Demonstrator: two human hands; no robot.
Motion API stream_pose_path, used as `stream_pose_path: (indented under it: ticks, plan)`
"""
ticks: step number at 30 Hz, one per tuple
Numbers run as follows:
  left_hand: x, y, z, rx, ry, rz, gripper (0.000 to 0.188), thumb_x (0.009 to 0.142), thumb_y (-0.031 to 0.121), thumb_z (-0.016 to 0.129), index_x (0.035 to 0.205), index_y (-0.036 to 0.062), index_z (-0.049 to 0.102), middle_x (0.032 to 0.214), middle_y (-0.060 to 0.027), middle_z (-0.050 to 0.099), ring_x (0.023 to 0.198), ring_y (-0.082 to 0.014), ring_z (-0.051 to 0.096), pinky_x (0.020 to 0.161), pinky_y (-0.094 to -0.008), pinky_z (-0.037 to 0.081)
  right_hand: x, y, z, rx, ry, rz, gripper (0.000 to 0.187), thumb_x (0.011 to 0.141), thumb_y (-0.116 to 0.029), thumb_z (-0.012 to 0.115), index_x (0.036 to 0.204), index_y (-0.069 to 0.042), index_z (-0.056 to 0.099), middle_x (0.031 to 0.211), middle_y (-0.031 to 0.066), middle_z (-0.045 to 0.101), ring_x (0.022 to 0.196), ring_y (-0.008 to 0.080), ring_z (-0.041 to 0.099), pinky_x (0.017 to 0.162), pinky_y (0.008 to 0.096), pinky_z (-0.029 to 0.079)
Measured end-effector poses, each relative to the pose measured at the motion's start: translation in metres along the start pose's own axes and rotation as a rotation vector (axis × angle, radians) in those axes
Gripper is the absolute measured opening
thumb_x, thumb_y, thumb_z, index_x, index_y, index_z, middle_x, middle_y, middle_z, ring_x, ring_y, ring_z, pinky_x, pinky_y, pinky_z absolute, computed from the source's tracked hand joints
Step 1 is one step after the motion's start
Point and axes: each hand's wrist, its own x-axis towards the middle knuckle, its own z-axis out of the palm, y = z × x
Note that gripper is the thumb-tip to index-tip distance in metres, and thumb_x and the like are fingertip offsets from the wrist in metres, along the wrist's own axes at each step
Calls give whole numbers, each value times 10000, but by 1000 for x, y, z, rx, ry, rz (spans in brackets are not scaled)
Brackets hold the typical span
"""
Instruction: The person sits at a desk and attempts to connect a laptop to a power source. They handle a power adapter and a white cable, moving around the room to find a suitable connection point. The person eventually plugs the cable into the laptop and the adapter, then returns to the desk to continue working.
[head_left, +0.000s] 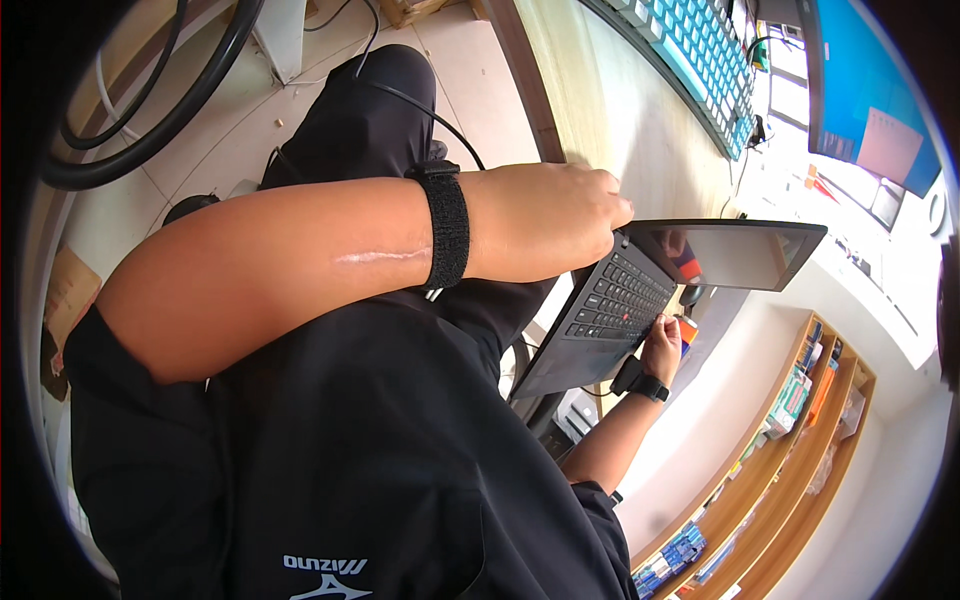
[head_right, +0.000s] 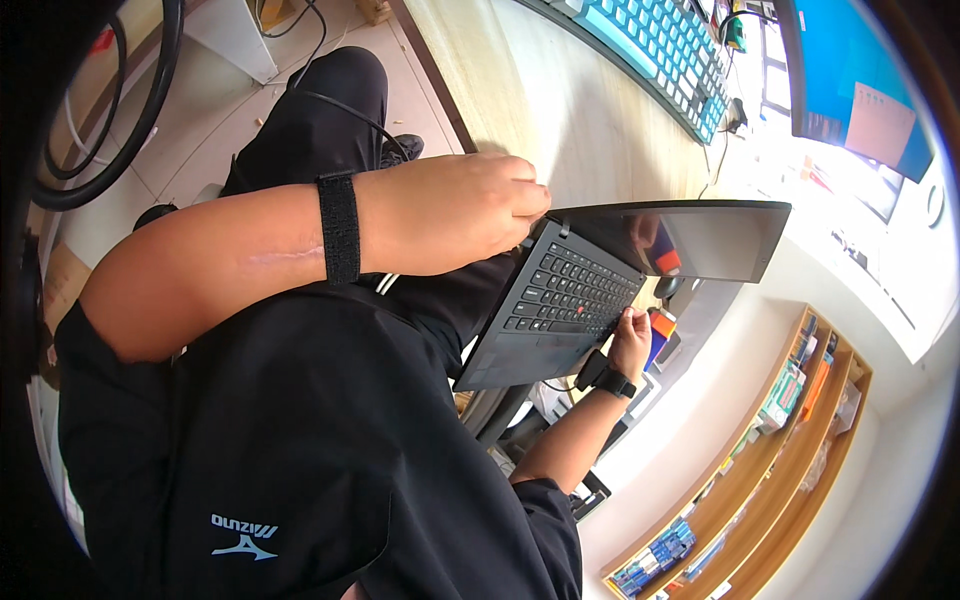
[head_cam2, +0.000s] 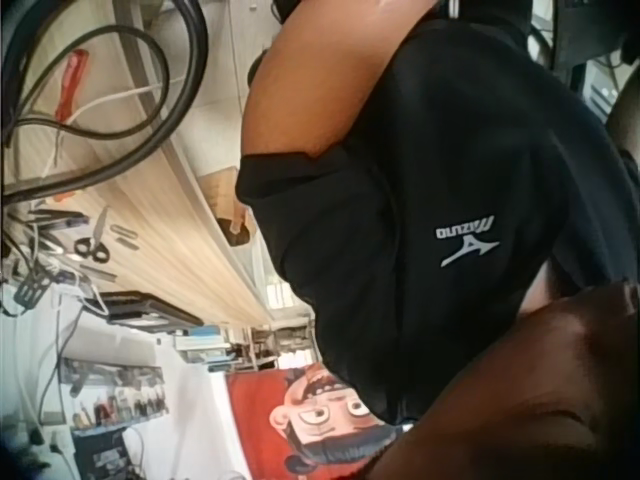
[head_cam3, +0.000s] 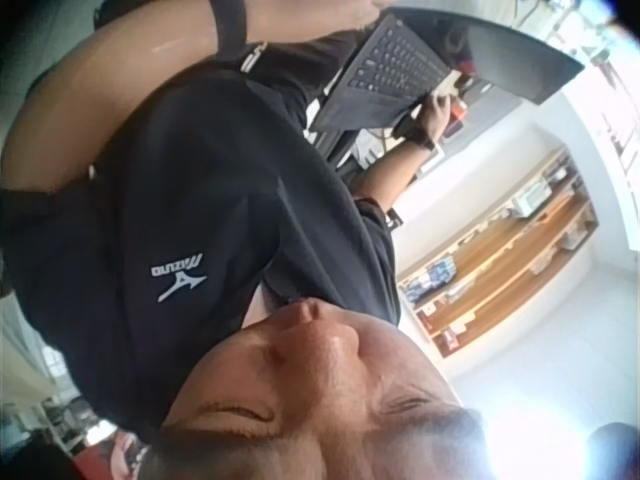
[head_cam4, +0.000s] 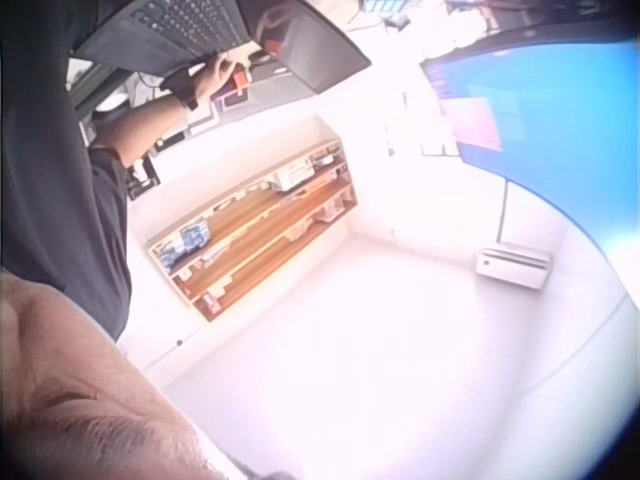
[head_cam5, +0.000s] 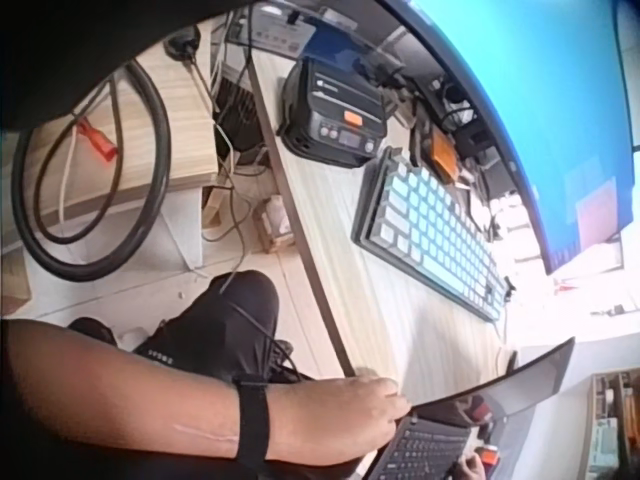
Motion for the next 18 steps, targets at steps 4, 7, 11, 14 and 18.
stream_pose_path:
  ticks: [4,7,11,14,18]
  plan:
    - [0,-1,2,-21,8,6,123,884,114,600,868,21,679,983,-63,604,1007,-246,582,929,-356,498,-1,-1,-4,13,-37,26,110,1051,-92,581,941,-83,581,895,-16,622,781,63,513,776,220,416]
    - [0,-6,-1,-35,27,14,115,884,106,604,888,12,669,985,-70,603,997,-257,585,915,-360,504,-3,-2,-2,-5,-7,24,117,1052,-96,581,935,-86,578,877,-22,609,765,59,498,757,219,409]
    - [-3,-21,-23,-38,80,-5,85,831,90,644,860,11,656,975,-73,609,1012,-263,603,916,-380,501,-1,-1,5,-59,41,-24,100,1052,-155,600,980,-85,596,762,-62,527,632,42,403,588,209,316]
    - [-5,-8,-13,-62,18,49,85,809,99,682,803,18,660,940,-65,615,1031,-251,599,937,-373,493,-2,1,0,-79,40,-24,104,1051,-156,600,971,-91,592,769,-56,539,643,45,421,599,212,331]
    - [-14,-2,-1,-114,160,68,95,800,122,701,789,31,678,926,-35,625,1014,-225,583,981,-363,468,-3,0,1,-56,29,10,125,1062,-107,567,940,-82,583,842,-34,595,719,45,484,690,201,395]
